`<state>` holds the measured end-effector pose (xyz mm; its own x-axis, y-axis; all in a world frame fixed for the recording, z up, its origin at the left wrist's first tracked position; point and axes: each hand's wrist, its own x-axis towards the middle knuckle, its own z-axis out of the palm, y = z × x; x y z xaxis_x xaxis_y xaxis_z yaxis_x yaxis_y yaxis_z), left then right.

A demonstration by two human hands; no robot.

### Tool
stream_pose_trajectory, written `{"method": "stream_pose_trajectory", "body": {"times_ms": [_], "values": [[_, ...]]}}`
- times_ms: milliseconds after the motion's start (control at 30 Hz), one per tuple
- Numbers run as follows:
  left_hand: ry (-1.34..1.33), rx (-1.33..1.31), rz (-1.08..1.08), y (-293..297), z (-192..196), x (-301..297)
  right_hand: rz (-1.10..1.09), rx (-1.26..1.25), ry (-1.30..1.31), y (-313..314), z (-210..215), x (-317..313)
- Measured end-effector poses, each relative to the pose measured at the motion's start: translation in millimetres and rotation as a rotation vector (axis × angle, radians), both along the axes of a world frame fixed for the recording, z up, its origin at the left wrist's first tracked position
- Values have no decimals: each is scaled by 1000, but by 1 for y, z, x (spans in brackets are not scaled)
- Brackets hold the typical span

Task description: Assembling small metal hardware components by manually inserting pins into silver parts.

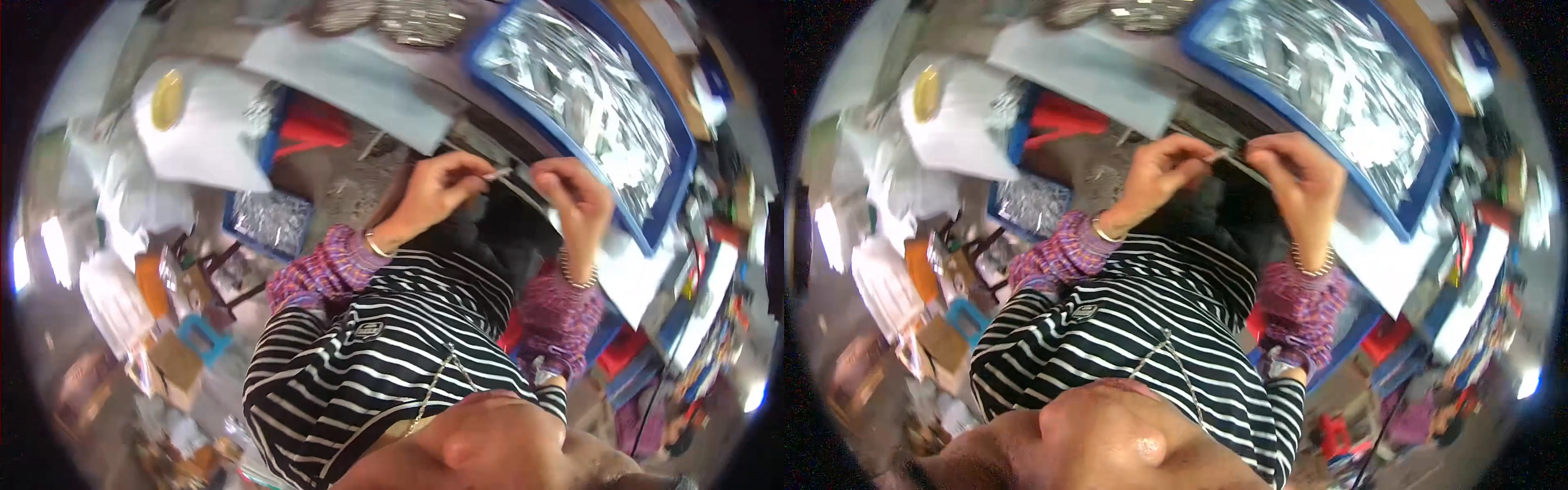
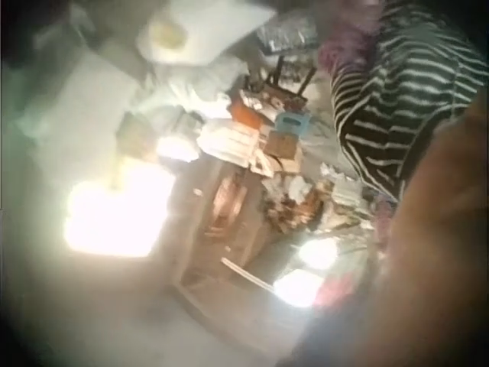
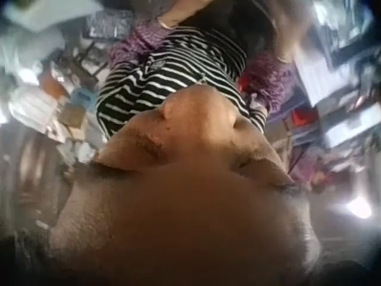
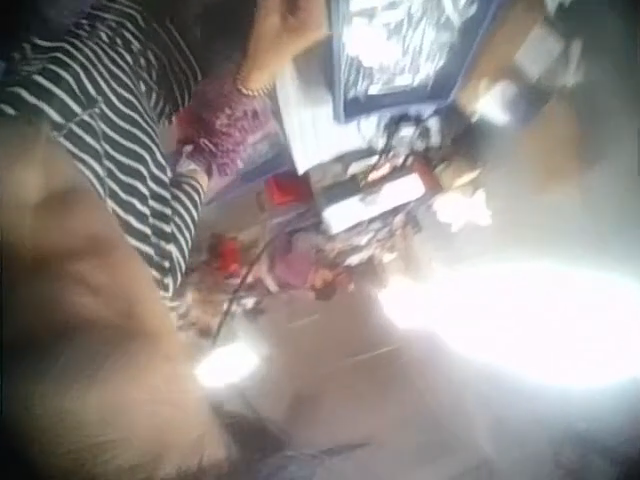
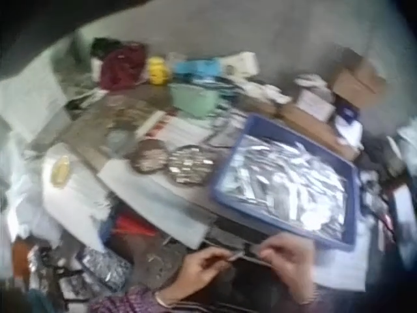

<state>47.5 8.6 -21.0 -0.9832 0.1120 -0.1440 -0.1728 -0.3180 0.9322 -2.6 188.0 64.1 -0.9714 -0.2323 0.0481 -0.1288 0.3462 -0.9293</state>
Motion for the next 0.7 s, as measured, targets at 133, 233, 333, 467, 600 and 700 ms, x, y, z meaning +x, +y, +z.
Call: {"method": "stream_pose_trajectory", "body": {"times_ms": [133,233,333,467,600,700], "values": [[-50,81,-92,17,5,0,-69,-119,-152,16,-45,39],[-84,95,-169,27,6,0,-116,-294,-190,16,-71,56],[-51,77,-194,35,3,1,-154,-382,-237,21,-77,65],[-33,22,-227,40,-1,0,-205,-451,-257,24,-84,71],[-22,3,-214,44,-1,2,-235,-501,-263,25,-85,74],[9,-20,-208,43,2,7,-242,-480,-233,23,-84,78]]}}
